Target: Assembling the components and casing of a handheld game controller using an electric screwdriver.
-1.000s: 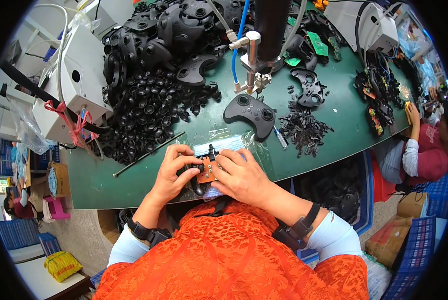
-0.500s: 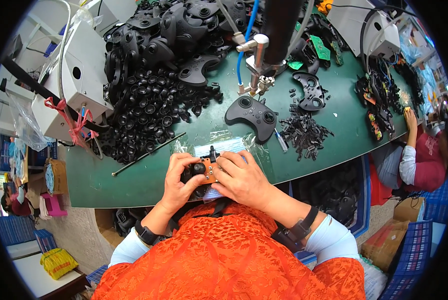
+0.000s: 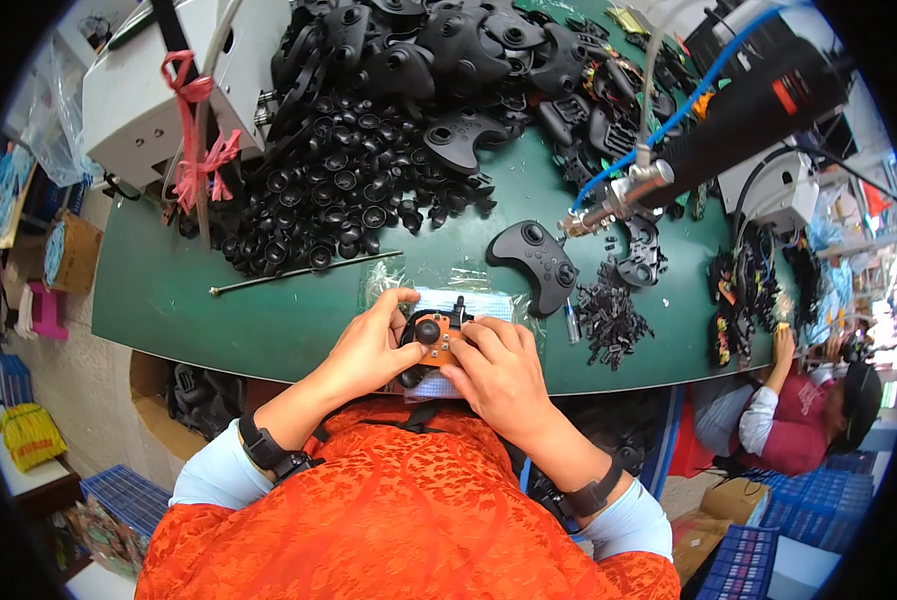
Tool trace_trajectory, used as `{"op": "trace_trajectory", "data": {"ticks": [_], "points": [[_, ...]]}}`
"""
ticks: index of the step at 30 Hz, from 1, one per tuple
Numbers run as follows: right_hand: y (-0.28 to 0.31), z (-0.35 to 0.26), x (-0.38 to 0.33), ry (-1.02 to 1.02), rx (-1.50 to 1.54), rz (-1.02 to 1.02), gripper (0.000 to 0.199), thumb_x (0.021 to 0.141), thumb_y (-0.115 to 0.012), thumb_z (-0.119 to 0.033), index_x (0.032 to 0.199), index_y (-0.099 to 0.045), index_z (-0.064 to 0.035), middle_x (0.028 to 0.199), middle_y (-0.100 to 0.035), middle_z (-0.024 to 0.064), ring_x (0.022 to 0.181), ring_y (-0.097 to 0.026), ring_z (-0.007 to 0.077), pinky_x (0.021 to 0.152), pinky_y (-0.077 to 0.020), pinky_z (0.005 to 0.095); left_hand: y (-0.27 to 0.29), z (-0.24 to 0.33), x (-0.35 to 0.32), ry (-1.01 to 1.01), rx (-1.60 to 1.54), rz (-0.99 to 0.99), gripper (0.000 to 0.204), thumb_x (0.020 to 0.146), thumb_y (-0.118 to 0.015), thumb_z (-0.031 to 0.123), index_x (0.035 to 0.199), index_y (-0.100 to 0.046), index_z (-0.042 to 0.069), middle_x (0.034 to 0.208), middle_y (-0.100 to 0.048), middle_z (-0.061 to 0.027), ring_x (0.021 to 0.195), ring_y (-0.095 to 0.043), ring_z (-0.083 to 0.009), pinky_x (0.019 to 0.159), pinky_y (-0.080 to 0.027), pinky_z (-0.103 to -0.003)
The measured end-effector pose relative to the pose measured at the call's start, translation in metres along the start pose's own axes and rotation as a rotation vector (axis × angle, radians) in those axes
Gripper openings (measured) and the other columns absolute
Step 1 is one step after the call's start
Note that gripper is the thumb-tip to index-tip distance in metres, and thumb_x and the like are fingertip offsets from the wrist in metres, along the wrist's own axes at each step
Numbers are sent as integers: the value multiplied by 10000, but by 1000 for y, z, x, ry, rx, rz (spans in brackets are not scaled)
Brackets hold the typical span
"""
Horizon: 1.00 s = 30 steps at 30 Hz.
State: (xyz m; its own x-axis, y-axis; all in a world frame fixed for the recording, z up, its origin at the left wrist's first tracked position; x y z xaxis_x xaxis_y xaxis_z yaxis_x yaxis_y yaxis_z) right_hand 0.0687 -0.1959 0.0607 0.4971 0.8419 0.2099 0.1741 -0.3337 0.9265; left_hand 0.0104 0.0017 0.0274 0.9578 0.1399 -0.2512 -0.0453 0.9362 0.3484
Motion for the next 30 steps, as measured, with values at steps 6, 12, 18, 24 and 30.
{"op": "trace_trajectory", "data": {"ticks": [6,12,18,24,30], "points": [[10,2,5,-65,56,-32,314,819,-759,-147,1107,-676,-54,1122,-643,81,1113,-595,298,940,-429,446,-3,-2,10,74,-213,-107,470,779,-763,158,1183,-599,-17,746,-553,7,679,-508,-75,608,-449,-291],[2,3,4,-64,48,-10,272,824,-744,-104,1086,-683,-64,1110,-647,79,1119,-600,292,935,-434,442,-9,-10,12,4,-325,-92,386,783,-741,149,1100,-600,-19,809,-626,-19,717,-559,-84,655,-488,-296],[17,-7,17,-42,50,-14,301,816,-748,-90,1109,-681,-70,1071,-645,86,1063,-609,298,902,-437,432,-16,-15,9,-93,-212,7,422,802,-714,146,1147,-551,-33,907,-689,-146,796,-671,-222,731,-529,-365],[18,-13,41,73,-48,-84,376,801,-753,-66,1162,-652,-51,963,-647,51,863,-622,245,733,-479,360,-18,-9,1,-180,-213,108,496,792,-717,147,1239,-539,26,970,-699,-206,895,-705,-350,779,-546,-420],[10,-9,44,42,75,-80,344,799,-741,-38,1130,-652,-58,946,-650,92,820,-647,295,700,-529,403,-21,-12,3,-203,-240,90,513,777,-712,151,1251,-552,41,984,-704,-209,922,-697,-380,801,-551,-441]]}}
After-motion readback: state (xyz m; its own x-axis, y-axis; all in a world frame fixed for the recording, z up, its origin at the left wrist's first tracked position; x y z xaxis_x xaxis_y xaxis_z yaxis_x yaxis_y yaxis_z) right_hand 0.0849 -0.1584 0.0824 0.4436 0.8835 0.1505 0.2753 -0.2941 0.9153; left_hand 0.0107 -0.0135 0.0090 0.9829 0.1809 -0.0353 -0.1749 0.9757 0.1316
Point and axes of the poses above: each hand's wrist, its own x-axis towards the middle knuckle, its own y-axis out of the back of the hand, z = x × y, the point moved 1 cm from there along x, towards the middle knuckle
